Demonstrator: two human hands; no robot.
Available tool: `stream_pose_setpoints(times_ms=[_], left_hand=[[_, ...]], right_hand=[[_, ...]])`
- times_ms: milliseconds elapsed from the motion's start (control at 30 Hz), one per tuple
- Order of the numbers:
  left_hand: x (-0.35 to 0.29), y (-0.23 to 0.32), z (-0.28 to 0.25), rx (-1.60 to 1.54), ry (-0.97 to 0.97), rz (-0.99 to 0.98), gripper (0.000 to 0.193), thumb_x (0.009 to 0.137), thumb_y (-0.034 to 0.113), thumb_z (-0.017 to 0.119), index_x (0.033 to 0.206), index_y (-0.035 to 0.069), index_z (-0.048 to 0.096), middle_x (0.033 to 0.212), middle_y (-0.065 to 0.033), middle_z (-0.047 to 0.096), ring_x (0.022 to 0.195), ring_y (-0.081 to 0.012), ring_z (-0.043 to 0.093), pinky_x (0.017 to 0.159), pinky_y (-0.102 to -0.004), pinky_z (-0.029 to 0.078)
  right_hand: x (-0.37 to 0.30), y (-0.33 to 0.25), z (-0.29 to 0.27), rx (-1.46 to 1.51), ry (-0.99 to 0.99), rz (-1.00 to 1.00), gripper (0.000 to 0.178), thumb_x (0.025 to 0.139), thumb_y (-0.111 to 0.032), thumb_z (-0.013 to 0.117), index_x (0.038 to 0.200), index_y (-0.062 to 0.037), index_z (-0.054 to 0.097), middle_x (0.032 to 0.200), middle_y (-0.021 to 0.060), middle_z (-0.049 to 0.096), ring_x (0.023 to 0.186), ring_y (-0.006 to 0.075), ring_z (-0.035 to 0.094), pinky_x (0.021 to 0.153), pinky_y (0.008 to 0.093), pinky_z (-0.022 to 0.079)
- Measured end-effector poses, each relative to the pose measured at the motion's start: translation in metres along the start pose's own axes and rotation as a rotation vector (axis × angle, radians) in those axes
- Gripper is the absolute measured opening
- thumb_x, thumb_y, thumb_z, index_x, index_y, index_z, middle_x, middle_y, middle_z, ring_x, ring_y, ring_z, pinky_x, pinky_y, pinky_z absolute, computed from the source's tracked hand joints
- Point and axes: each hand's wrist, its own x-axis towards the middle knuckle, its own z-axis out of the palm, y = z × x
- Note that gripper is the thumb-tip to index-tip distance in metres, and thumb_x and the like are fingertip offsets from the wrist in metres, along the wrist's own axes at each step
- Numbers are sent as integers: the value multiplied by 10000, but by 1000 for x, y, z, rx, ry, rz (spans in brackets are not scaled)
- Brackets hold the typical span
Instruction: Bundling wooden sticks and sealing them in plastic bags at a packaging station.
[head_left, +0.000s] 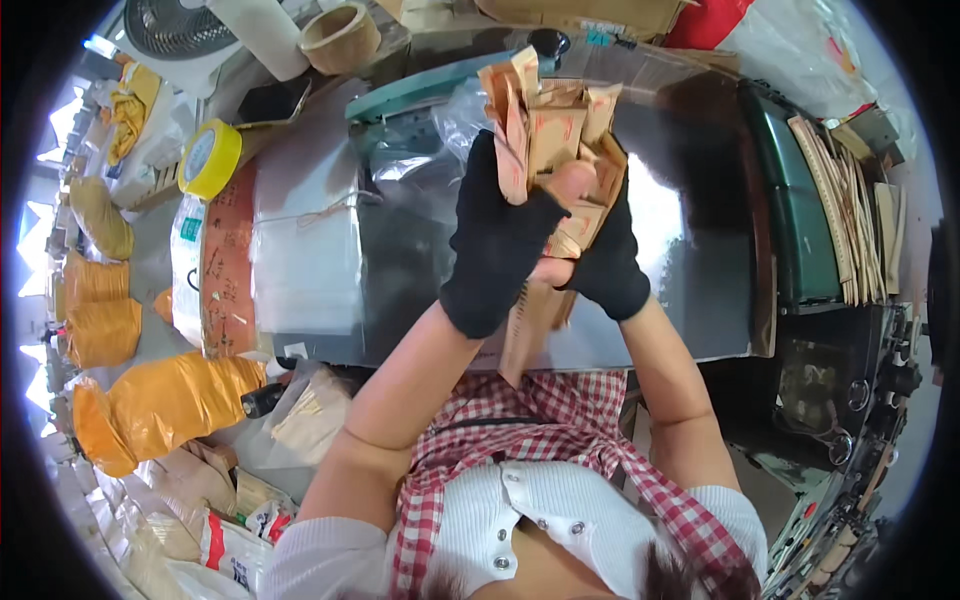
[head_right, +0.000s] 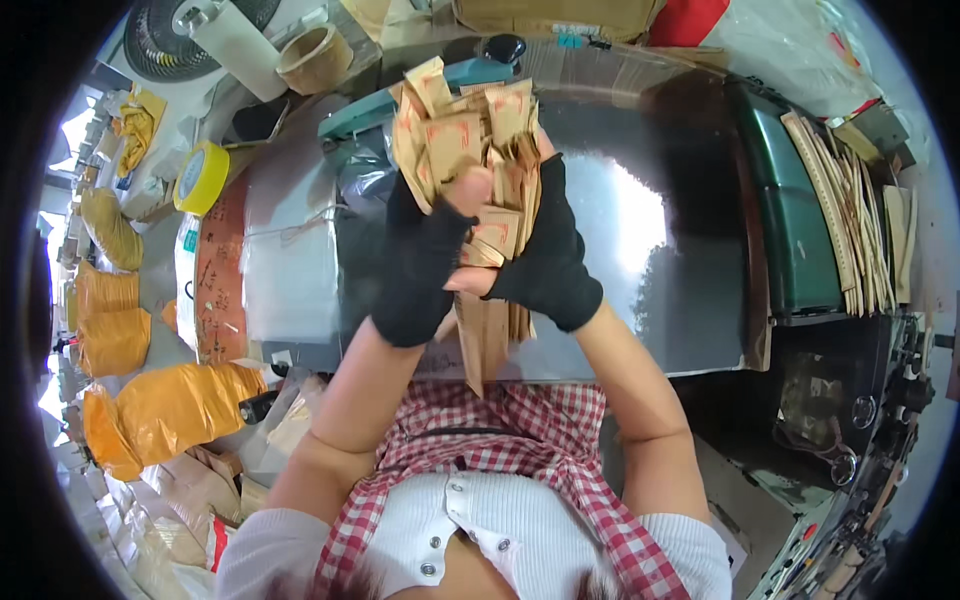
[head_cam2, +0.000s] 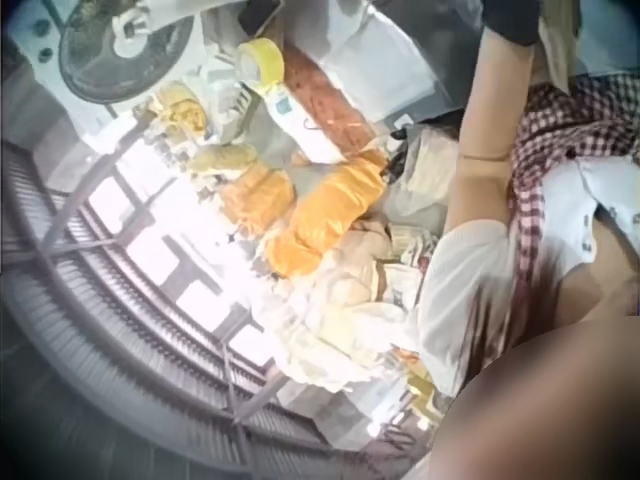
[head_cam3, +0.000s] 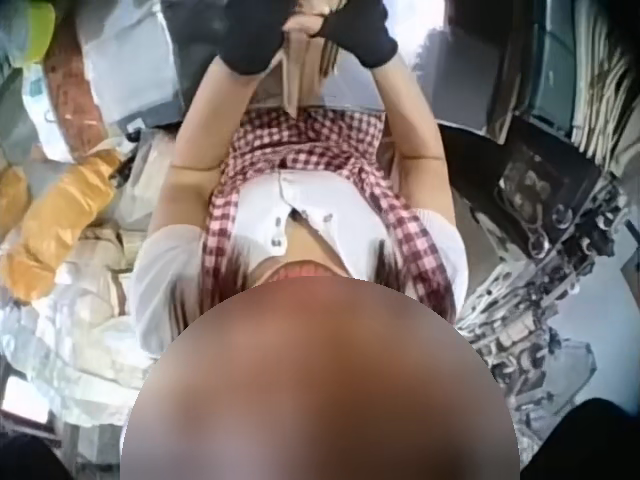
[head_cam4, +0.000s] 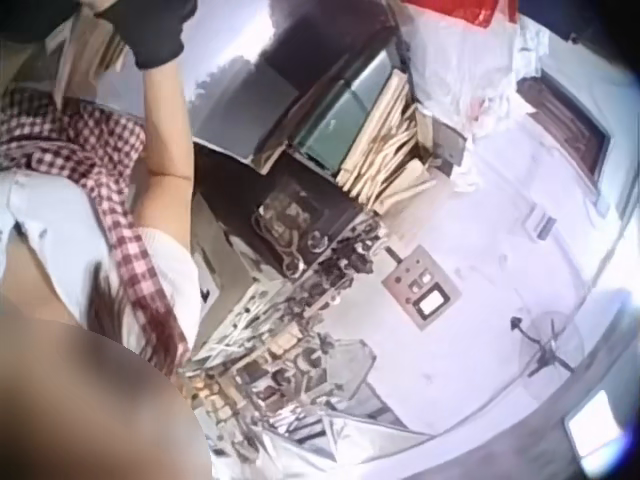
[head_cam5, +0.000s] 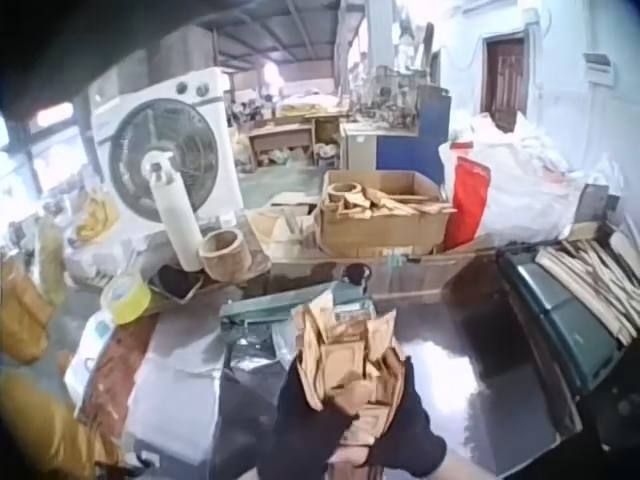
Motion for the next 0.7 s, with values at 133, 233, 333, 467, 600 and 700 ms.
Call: stream_pose_setpoints(times_ms=[133,233,333,467,600,700], left_hand=[[-49,-3,-37,-242,-386,-269,1042,620,311,827,1416,45,208,1316,-102,418,1198,-204,439,1012,-340,362],[-104,-45,-71,384,-399,-68,1022,637,273,816,1403,-12,202,1319,-125,412,1202,-231,439,1002,-339,375],[-121,-81,-63,27,-1,-319,927,690,233,786,1386,-26,231,1301,-141,424,1186,-229,452,963,-328,408],[-89,-48,-32,-9,80,-272,827,720,221,768,1350,-32,295,1285,-144,434,1181,-218,452,952,-330,411],[-84,-2,-32,253,-140,10,1000,665,267,809,1415,-19,212,1353,-169,381,1267,-239,382,1026,-351,341],[-79,-1,-24,-39,-119,24,1155,606,253,854,1443,12,96,1396,-177,330,1280,-253,374,1046,-374,330]], right_hand=[[-41,-36,10,510,-64,589,1202,531,-382,874,1420,-11,155,1343,131,371,1240,250,396,1026,374,342],[-91,-25,23,752,-82,758,1099,589,-372,840,1412,-32,197,1329,106,393,1232,221,406,1028,360,343],[-116,-7,34,634,-10,715,964,637,-282,800,1390,-37,250,1272,90,443,1187,194,433,1008,344,359],[-84,-28,32,533,104,692,846,609,-140,792,1310,-17,334,1188,86,505,1082,178,511,894,309,454],[-52,-64,6,146,-94,516,964,562,-195,843,1335,8,305,1237,119,502,1128,219,517,933,354,438],[-33,-64,20,56,109,-104,1159,622,-364,848,1445,-90,78,1313,115,448,1214,231,448,1056,387,327]])
